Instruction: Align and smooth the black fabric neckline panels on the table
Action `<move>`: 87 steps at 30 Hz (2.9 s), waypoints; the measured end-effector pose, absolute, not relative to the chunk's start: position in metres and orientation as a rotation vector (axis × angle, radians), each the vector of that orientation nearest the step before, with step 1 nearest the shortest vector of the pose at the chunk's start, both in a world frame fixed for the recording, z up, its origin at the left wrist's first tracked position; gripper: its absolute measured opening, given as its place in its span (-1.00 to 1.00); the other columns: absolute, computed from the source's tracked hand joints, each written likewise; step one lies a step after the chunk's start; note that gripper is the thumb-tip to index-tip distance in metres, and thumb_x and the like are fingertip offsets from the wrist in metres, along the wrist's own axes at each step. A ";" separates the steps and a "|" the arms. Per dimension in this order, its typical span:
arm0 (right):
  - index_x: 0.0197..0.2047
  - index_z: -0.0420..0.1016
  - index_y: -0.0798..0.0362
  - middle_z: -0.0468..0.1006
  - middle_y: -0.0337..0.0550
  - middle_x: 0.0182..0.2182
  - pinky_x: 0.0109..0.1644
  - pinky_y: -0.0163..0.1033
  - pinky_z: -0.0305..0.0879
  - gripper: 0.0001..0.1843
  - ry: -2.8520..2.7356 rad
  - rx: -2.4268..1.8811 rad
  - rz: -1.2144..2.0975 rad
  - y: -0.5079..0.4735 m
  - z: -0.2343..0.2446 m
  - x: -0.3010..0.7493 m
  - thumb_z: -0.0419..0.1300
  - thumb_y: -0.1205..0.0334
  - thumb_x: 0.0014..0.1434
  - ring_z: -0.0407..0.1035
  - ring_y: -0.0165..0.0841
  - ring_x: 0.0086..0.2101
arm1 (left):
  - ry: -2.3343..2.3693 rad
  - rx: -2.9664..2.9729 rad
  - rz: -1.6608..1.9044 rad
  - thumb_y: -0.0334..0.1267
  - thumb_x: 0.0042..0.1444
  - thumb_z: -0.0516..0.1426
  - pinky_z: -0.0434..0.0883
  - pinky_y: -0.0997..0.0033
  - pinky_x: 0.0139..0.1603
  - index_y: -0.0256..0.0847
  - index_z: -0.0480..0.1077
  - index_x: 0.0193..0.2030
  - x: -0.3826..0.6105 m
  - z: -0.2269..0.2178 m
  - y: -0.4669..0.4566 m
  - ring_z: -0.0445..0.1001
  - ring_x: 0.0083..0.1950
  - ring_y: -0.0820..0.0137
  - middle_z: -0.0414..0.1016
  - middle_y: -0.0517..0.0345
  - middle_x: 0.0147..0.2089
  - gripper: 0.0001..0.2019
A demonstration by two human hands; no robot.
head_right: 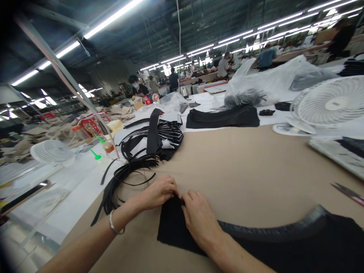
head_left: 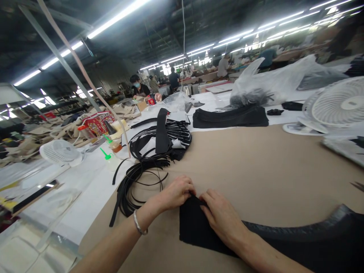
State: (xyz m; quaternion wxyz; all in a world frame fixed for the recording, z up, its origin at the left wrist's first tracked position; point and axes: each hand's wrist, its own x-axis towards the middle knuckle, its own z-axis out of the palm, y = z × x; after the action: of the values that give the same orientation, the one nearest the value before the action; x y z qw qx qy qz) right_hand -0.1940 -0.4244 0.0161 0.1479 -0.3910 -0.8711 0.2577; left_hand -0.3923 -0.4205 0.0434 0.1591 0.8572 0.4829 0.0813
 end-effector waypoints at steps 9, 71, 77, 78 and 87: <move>-0.08 0.44 0.10 0.41 -0.05 -0.22 -0.02 -0.01 0.23 -0.73 -2.543 -0.991 0.500 -0.428 -0.007 -0.195 -0.02 0.48 0.26 0.25 -0.17 -0.16 | 1.288 2.671 0.229 -0.44 0.22 0.05 0.19 0.31 -0.02 -0.10 0.49 -0.12 -0.405 0.037 -0.425 0.34 -0.08 0.34 0.48 0.14 -0.18 -0.77; 0.30 0.18 0.06 0.44 0.05 0.01 0.09 0.14 0.06 -0.31 -2.722 -0.844 0.070 -0.427 -0.024 -0.209 -0.02 0.54 0.08 0.26 -0.09 -0.07 | 1.648 2.504 0.305 -0.46 0.26 -0.06 0.23 0.17 0.12 -0.13 0.31 0.15 -0.403 0.030 -0.486 0.28 0.05 0.26 0.44 0.08 0.01 -0.62; 0.30 0.19 0.02 0.41 0.06 0.06 0.21 0.21 -0.09 -0.32 -2.694 -0.888 0.192 -0.426 -0.005 -0.210 0.00 0.49 0.09 0.23 -0.06 0.04 | 1.664 2.520 0.298 -0.48 0.24 -0.05 0.24 0.17 0.12 -0.13 0.29 0.18 -0.402 0.031 -0.488 0.28 0.07 0.27 0.44 0.08 0.04 -0.60; 0.30 0.19 0.01 0.41 0.05 0.05 0.20 0.19 -0.05 -0.32 -2.702 -0.904 0.231 -0.425 0.000 -0.209 0.00 0.48 0.09 0.24 -0.07 0.03 | 1.667 2.516 0.294 -0.48 0.24 -0.05 0.24 0.17 0.12 -0.13 0.29 0.18 -0.402 0.031 -0.489 0.28 0.06 0.27 0.44 0.08 0.05 -0.59; 0.16 0.30 0.07 0.44 0.06 0.04 0.16 0.11 0.05 -0.52 -2.632 -1.141 0.592 -0.424 0.019 -0.181 0.12 0.25 0.16 0.29 -0.10 0.03 | 1.742 2.441 0.448 -0.55 0.16 -0.05 0.27 0.15 0.06 -0.13 0.42 -0.04 -0.397 0.032 -0.487 0.30 0.01 0.26 0.42 0.08 -0.05 -0.64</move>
State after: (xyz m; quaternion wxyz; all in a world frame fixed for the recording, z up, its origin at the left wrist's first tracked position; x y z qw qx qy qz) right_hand -0.1811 -0.4241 0.0185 0.1061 -0.3873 -0.8935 0.2010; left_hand -0.3972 -0.4866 0.0325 0.0548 0.8039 0.5736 0.1476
